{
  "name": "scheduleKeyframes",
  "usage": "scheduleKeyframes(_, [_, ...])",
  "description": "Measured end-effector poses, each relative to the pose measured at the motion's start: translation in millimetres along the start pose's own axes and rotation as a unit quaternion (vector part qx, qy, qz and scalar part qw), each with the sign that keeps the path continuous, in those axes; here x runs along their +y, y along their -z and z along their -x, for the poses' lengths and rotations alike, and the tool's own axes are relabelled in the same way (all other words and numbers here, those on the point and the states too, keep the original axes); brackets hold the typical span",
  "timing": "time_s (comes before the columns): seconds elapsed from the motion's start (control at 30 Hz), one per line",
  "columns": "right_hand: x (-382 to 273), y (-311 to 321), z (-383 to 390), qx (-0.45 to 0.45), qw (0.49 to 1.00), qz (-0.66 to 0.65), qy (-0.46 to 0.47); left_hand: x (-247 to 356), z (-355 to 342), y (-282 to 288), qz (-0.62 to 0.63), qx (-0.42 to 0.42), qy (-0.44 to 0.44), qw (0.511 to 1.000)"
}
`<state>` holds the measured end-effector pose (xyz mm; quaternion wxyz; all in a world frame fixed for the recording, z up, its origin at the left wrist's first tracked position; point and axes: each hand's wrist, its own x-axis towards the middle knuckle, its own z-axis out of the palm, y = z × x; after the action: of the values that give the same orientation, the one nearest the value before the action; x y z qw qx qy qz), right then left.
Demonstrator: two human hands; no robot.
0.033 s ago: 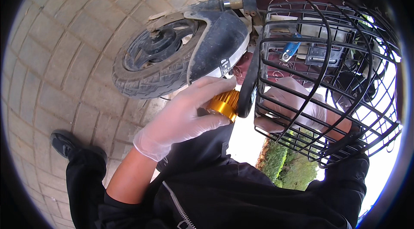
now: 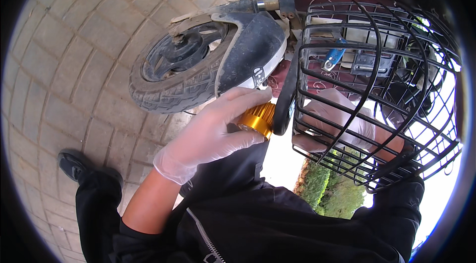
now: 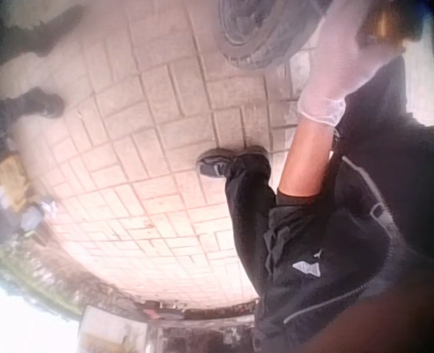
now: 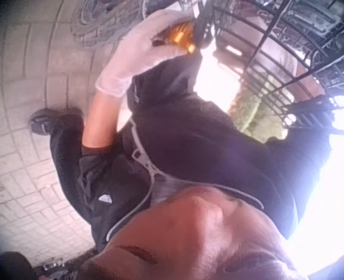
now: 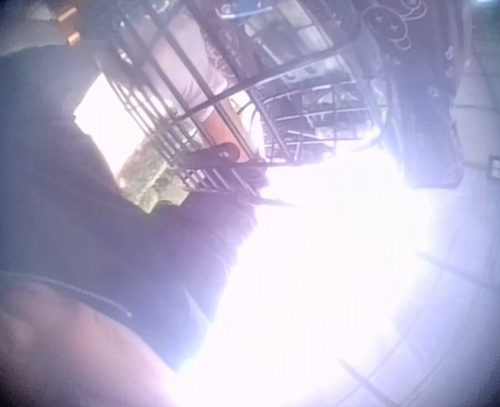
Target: The person installs a gold-colored front light onto the front basket of a scooter. They position the light, thread a wire through the basket, and use a screwdriver to tighten the mounting screws. The person then connects the light's wire to the scooter's wiring harness.
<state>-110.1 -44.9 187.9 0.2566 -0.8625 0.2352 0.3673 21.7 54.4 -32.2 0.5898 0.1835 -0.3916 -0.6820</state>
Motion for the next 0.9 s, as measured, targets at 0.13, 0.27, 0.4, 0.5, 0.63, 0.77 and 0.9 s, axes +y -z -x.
scheduleKeyframes(0.13, [1, 0, -2, -0.035, 0.998, -0.039, -0.043, -3, -3, -2, 0.009, 0.004, -0.012, 1.0])
scheduleKeyframes(0.27, [3, -5, -2, 0.074, 0.991, 0.058, 0.096, -6, -9, -6, 0.006, 0.01, -0.03, 0.999])
scheduleKeyframes(0.4, [2, -4, 2, 0.027, 0.998, 0.021, 0.046, -8, -11, 0, 0.02, -0.011, -0.031, 0.999])
scheduleKeyframes(0.5, [-1, 1, 1, -0.002, 1.0, -0.003, 0.012, -7, -12, 1, 0.084, -0.003, -0.002, 0.996])
scheduleKeyframes(0.63, [-9, 8, -6, -0.047, 0.998, -0.026, -0.041, 0, -17, -3, 0.081, 0.017, 0.052, 0.995])
scheduleKeyframes(0.77, [-18, 16, -14, -0.108, 0.986, -0.05, -0.12, 9, -23, -8, -0.05, 0.038, 0.059, 0.996])
scheduleKeyframes(0.9, [-27, 22, -18, -0.152, 0.958, -0.109, -0.217, 14, -31, -16, -0.208, 0.115, -0.021, 0.971])
